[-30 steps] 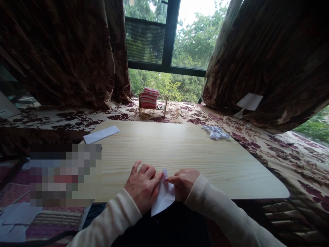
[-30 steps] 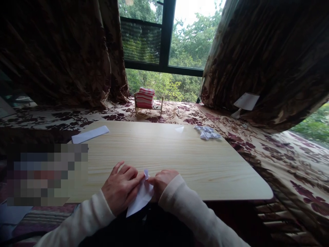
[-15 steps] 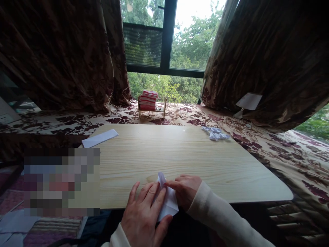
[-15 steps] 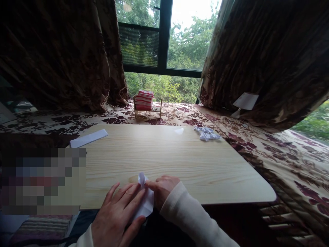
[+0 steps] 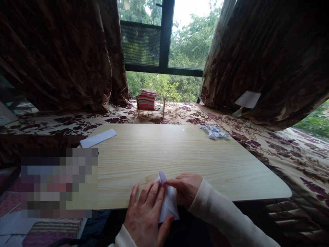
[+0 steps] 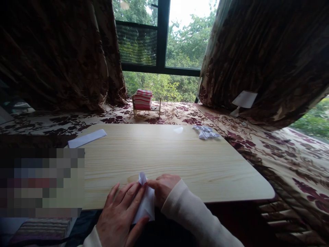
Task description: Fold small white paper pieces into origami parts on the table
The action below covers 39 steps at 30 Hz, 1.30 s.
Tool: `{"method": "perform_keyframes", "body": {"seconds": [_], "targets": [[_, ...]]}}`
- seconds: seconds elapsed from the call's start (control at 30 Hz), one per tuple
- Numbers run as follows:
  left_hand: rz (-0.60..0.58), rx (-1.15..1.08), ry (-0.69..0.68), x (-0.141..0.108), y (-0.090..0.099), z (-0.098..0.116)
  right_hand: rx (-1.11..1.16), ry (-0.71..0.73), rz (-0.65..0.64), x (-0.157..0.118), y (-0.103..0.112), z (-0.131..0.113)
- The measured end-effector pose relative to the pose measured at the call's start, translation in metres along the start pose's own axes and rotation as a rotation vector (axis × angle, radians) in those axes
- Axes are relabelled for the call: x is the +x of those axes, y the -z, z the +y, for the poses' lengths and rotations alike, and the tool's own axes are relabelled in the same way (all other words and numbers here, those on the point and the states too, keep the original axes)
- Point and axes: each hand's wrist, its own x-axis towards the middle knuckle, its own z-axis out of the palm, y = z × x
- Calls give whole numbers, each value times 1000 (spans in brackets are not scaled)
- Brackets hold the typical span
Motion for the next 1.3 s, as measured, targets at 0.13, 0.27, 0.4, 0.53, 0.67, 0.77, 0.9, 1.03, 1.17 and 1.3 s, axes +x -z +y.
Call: {"method": "perform_keyframes", "body": {"seconds": [0.13,0.27,0.4,0.53,0.67,0.77,0.9,1.03,1.17,1.3], "targets": [[80,-61,88,-1,-6,4,-4,-49,107,-5,7,2],[101,-95,114,0,-8,7,25,-14,205,-8,8,0],[85,-102,117,0,-7,6,-54,-3,145,-8,5,-3],[84,-98,114,0,-7,6,-106,-31,120,-8,5,-5],[73,-98,118,0,-7,7,-157,-64,71,-7,8,-8],[68,-99,119,0,-7,6,-172,-67,14,-4,7,-10],[79,-107,115,2,-7,6,-179,-63,-45,-1,2,-12],[106,-152,111,1,-6,6,-194,-60,-39,0,-1,-13],[168,-265,110,3,1,2,-209,-55,-54,1,-1,-16],[154,-349,72,16,12,-12,-225,-61,-63,4,1,-19]]}}
